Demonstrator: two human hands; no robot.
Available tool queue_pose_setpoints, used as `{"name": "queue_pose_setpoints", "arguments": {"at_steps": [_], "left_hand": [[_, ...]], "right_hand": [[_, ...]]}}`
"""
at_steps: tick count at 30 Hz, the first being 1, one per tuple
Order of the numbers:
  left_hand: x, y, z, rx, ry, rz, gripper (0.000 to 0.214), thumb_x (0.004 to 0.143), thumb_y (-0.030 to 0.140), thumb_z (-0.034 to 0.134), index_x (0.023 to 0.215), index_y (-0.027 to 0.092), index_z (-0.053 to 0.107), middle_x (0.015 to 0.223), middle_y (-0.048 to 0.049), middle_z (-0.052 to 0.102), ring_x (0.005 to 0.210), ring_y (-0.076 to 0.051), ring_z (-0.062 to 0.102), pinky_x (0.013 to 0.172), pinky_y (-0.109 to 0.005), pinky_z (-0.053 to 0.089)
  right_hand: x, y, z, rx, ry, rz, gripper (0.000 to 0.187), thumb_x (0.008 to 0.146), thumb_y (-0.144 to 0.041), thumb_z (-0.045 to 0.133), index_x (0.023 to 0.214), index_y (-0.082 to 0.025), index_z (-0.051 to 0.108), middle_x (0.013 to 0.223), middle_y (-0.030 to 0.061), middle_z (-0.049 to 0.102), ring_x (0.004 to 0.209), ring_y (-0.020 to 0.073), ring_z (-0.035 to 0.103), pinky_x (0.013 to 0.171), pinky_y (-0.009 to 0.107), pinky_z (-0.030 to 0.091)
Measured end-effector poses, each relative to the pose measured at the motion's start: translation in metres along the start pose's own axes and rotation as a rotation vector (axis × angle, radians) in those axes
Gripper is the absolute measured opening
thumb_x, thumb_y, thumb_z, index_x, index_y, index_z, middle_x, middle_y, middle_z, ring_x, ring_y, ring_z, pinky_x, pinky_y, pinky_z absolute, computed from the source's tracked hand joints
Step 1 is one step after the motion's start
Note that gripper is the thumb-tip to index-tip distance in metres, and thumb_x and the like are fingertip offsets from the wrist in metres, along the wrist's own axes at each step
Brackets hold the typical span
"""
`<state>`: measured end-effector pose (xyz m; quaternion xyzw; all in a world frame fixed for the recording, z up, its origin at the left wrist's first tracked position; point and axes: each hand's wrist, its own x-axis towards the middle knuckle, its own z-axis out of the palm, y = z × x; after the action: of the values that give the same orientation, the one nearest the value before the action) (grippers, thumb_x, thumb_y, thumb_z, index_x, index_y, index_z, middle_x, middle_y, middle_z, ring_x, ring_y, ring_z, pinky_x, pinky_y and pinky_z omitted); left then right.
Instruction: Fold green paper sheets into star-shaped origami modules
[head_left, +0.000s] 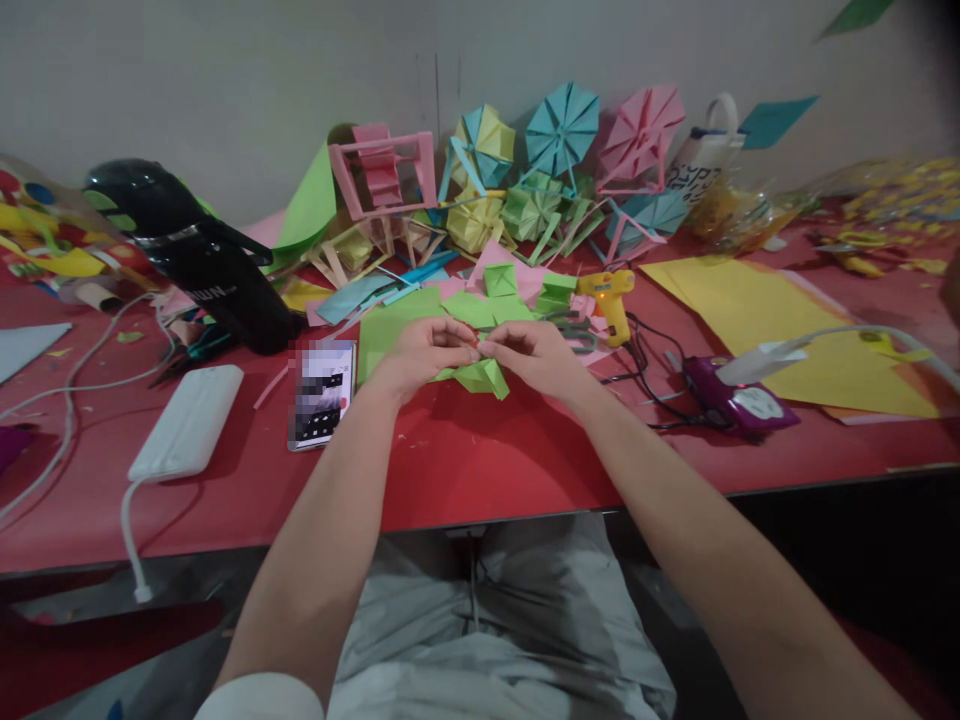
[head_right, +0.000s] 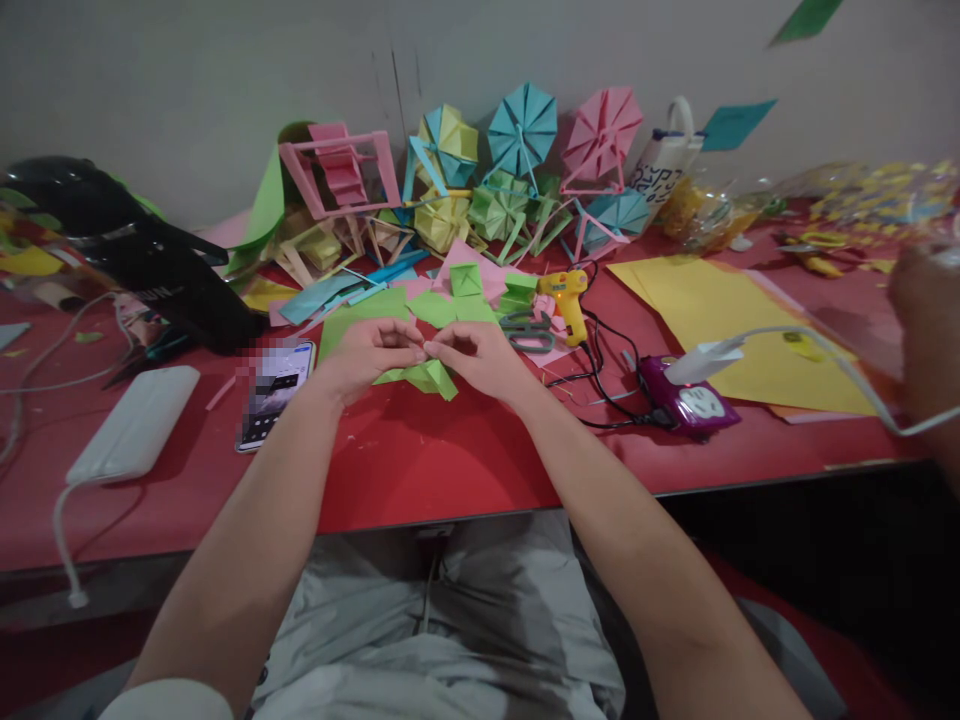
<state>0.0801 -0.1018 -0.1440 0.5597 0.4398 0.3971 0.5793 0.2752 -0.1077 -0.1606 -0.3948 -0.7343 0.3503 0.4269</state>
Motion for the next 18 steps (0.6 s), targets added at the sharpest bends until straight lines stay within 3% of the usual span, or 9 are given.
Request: {"name": "queue_pose_setpoints", "arguments": {"at_steps": [4, 8, 13, 18], "left_hand": [[-0.0023, 0.003, 0.0006, -0.029, 0.035, -0.028, 0.021, 0.066, 0.024, 0.085, 0.08, 0.017, 0.071, 0.08, -0.0037, 0.071, 0.074, -0.013, 0.066, 0.064, -0.025, 0.054], [-0.0033, 0.0047, -0.0016, -0.013, 0.005, -0.045, 0.02, 0.068, 0.027, 0.085, 0.078, 0.017, 0.071, 0.078, -0.0025, 0.069, 0.072, -0.013, 0.065, 0.067, -0.026, 0.057], [0.0002, 0.0003, -0.0048, 0.066, 0.017, 0.088, 0.029, 0.062, 0.028, 0.089, 0.08, 0.016, 0.07, 0.077, -0.0035, 0.072, 0.073, -0.014, 0.067, 0.069, -0.028, 0.056], [-0.0005, 0.0008, -0.0043, 0.117, 0.019, 0.177, 0.033, 0.064, 0.04, 0.089, 0.078, 0.017, 0.07, 0.076, -0.0039, 0.072, 0.073, -0.016, 0.068, 0.069, -0.029, 0.056]], "right_hand": [[0.0017, 0.0029, -0.0006, -0.022, 0.064, -0.018, 0.043, 0.086, -0.061, 0.067, 0.074, -0.019, 0.069, 0.065, 0.0005, 0.062, 0.059, 0.0129, 0.048, 0.056, 0.029, 0.041], [0.0027, 0.0042, -0.0011, -0.014, 0.125, -0.062, 0.042, 0.088, -0.059, 0.066, 0.072, -0.02, 0.066, 0.068, 0.0017, 0.063, 0.063, 0.0147, 0.052, 0.059, 0.03, 0.042], [0.0015, 0.001, -0.002, -0.038, 0.102, -0.075, 0.042, 0.088, -0.06, 0.065, 0.074, -0.02, 0.066, 0.069, 0.0016, 0.064, 0.063, 0.0141, 0.052, 0.061, 0.03, 0.044], [0.0025, 0.002, -0.003, -0.022, 0.128, -0.06, 0.04, 0.086, -0.06, 0.067, 0.075, -0.021, 0.067, 0.07, 0.002, 0.066, 0.064, 0.0154, 0.054, 0.062, 0.031, 0.046]]}}
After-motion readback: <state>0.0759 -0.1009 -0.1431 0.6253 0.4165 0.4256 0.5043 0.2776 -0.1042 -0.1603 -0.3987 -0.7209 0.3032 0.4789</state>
